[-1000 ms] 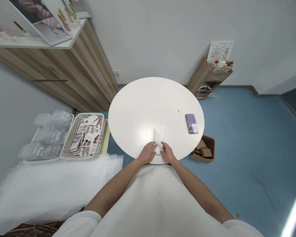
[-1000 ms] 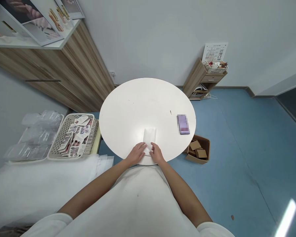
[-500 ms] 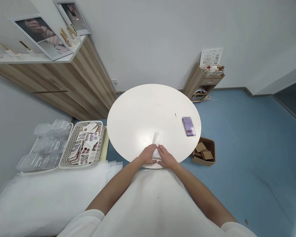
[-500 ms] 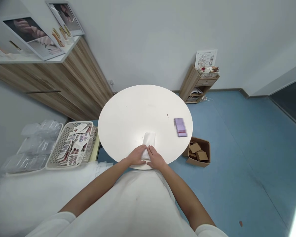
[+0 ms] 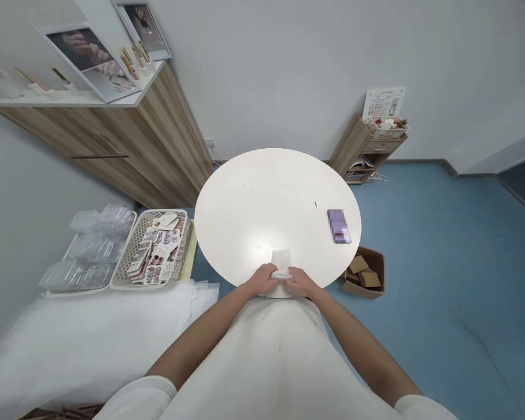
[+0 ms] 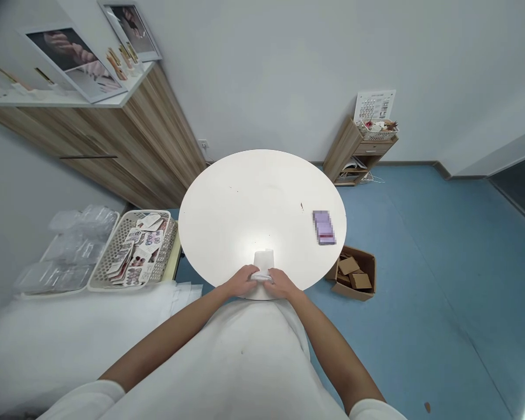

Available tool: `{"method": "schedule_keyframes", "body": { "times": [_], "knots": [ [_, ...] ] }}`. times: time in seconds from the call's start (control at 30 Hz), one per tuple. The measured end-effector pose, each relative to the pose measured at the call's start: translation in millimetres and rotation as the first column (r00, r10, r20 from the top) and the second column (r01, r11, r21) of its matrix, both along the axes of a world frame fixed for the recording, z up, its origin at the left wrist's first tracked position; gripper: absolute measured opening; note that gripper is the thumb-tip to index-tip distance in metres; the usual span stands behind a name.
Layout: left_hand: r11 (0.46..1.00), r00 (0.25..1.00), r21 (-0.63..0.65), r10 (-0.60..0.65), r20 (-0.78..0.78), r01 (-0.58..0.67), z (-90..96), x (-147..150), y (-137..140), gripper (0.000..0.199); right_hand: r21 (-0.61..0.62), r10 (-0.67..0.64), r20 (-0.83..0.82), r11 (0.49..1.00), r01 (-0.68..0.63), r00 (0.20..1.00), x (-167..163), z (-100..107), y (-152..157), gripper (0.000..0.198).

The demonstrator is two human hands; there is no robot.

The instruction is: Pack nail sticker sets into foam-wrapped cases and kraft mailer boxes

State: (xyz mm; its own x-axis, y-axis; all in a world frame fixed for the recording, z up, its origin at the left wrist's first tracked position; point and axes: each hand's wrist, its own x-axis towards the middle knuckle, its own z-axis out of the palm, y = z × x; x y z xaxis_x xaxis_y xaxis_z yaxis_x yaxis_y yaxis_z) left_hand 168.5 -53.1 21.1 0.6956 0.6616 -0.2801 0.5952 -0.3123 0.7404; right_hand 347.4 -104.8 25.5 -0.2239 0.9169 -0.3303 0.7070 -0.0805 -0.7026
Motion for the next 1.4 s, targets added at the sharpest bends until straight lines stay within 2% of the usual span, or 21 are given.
{"method": "schedule_keyframes", "body": {
  "times": [0.1, 0.2, 0.33, 0.43, 0.57, 0.67, 0.8, 0.93, 1.07, 1.17, 1.27, 1.4],
  "knots": [
    [0.988, 0.989, -0.046, 0.151, 0.009, -0.150, -7.5, 6, 5, 0.020, -0.084, -0.134, -0.081, 0.988, 0.127, 0.988, 1, 0, 15, 0.013],
    [0.971, 0.976, -0.102, 0.216, -0.014, -0.216, -12.6, 9, 9, 0.017, -0.157, -0.229, -0.187, 0.967, 0.201, 0.955, 2, -3, 25, 0.019],
    [0.934, 0.940, -0.119, 0.341, 0.023, -0.336, -17.9, 11, 7, 0.021, -0.181, -0.322, -0.156, 0.939, 0.293, 0.934, 0, -10, 29, 0.025],
    [0.888, 0.889, -0.117, 0.454, 0.062, -0.446, -22.2, 14, 4, 0.025, -0.132, -0.431, -0.075, 0.898, 0.420, 0.899, -5, -18, 29, 0.033],
    [0.855, 0.854, -0.043, 0.518, 0.046, -0.516, -27.5, 21, 4, 0.022, 0.064, -0.468, -0.060, 0.879, 0.472, 0.881, -12, -26, 22, 0.045],
    [0.840, 0.840, -0.021, 0.543, 0.001, -0.543, -29.6, 25, 5, 0.021, 0.201, -0.434, -0.036, 0.879, 0.432, 0.900, -12, -27, 12, 0.051],
    [0.782, 0.782, -0.018, 0.622, -0.047, -0.623, -26.6, 28, 4, 0.023, 0.289, -0.257, 0.066, 0.930, 0.228, 0.964, -7, -23, -4, 0.041],
    [0.728, 0.725, -0.019, 0.679, -0.116, -0.685, -17.4, 32, 3, 0.021, 0.213, -0.131, 0.127, 0.972, 0.102, 0.983, 0, -22, -12, 0.045],
    [0.688, 0.685, -0.037, 0.713, -0.152, -0.725, -9.5, 35, 3, 0.019, 0.190, -0.063, 0.113, 0.981, 0.041, 0.992, 8, -26, -8, 0.052],
    [0.671, 0.674, -0.067, 0.730, -0.115, -0.738, -9.1, 35, -3, 0.023, 0.172, -0.019, 0.082, 0.985, 0.005, 0.996, 14, -29, -7, 0.055],
    [0.658, 0.661, -0.072, 0.749, -0.050, -0.750, -13.2, 33, -16, 0.025, 0.119, -0.019, 0.029, 0.993, 0.016, 0.999, 19, -32, -12, 0.064],
    [0.590, 0.592, -0.057, 0.806, -0.016, -0.805, -20.5, 29, -38, 0.035, 0.025, -0.100, -0.118, 0.994, 0.103, 0.988, 29, -33, -21, 0.065]
  ]
}}
